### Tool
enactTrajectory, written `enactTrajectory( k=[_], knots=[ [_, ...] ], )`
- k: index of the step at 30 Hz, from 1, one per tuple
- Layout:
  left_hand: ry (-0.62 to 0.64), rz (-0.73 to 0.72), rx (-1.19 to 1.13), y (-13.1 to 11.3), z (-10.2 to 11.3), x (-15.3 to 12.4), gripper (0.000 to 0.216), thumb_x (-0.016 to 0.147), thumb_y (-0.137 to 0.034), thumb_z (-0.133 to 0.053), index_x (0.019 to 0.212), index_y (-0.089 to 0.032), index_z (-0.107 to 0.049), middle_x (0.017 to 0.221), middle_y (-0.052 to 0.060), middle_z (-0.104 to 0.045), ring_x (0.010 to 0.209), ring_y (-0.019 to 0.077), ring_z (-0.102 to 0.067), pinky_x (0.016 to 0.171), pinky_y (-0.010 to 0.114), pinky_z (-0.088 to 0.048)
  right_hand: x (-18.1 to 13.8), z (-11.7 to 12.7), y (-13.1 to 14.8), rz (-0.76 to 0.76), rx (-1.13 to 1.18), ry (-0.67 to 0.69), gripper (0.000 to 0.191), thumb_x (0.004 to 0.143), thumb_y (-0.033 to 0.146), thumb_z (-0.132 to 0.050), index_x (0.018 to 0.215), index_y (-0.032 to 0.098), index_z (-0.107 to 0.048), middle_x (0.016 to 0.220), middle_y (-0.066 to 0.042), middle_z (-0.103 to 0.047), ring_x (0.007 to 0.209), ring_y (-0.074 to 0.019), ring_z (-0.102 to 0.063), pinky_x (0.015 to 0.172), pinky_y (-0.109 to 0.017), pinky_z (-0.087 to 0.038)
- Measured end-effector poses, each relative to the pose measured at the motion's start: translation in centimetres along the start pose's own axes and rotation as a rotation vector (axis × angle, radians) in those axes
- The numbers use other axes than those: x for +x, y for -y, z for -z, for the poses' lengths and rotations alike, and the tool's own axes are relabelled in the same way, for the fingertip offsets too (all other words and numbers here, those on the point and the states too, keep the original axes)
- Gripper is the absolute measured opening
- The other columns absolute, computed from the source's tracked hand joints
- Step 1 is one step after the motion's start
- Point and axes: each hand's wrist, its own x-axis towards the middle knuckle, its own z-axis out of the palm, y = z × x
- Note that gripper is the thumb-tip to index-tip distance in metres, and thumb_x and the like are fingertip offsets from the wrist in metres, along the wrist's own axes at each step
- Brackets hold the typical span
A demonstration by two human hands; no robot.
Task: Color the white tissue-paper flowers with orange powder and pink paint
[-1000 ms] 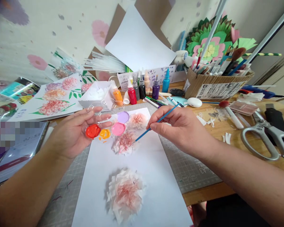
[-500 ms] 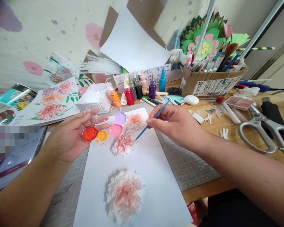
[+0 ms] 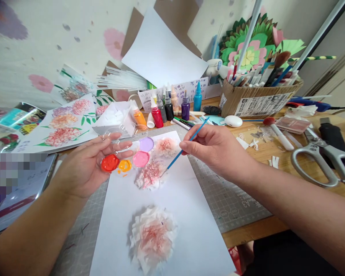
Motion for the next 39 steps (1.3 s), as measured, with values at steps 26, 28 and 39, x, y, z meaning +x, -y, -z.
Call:
enactTrajectory(
  k=[26, 28, 39],
  knots=[
    [0.093, 0.014, 0.009, 0.7, 0.8, 0.4, 0.009, 0.083, -0.013, -0.062, 0.088, -0.012, -0.069, 0.088, 0.011, -0.076, 0.087, 0.0280, -0.076, 0.076, 0.046, -0.063, -1.5, 0.8, 0.9, 0.069, 0.147, -0.110, 0.007, 0.077, 0.034, -0.079, 0.076, 0.029, -0.074, 0.075, 0.001, -0.073, 0.075, -0.0146, -0.065, 0.069, -0.028, -0.048],
    [0.087, -0.002, 0.007, 0.7, 0.9, 0.4, 0.007, 0.083, -0.013, -0.062, 0.086, -0.012, -0.069, 0.088, 0.011, -0.075, 0.087, 0.0284, -0.076, 0.076, 0.046, -0.063, -1.5, 0.8, 0.6, 0.043, 0.099, -0.016, 0.008, 0.078, 0.033, -0.078, 0.075, 0.027, -0.074, 0.072, 0.001, -0.071, 0.070, -0.0129, -0.064, 0.065, -0.026, -0.048],
    [0.084, -0.025, 0.000, 0.7, 0.8, 0.6, 0.005, 0.081, -0.012, -0.065, 0.083, -0.011, -0.069, 0.091, 0.011, -0.074, 0.087, 0.0288, -0.075, 0.078, 0.049, -0.063, -1.0, 0.0, 0.4, 0.078, -0.109, 0.062, 0.012, 0.077, 0.036, -0.075, 0.071, 0.026, -0.072, 0.068, 0.001, -0.072, 0.064, -0.0149, -0.066, 0.062, -0.029, -0.052]
  ],
)
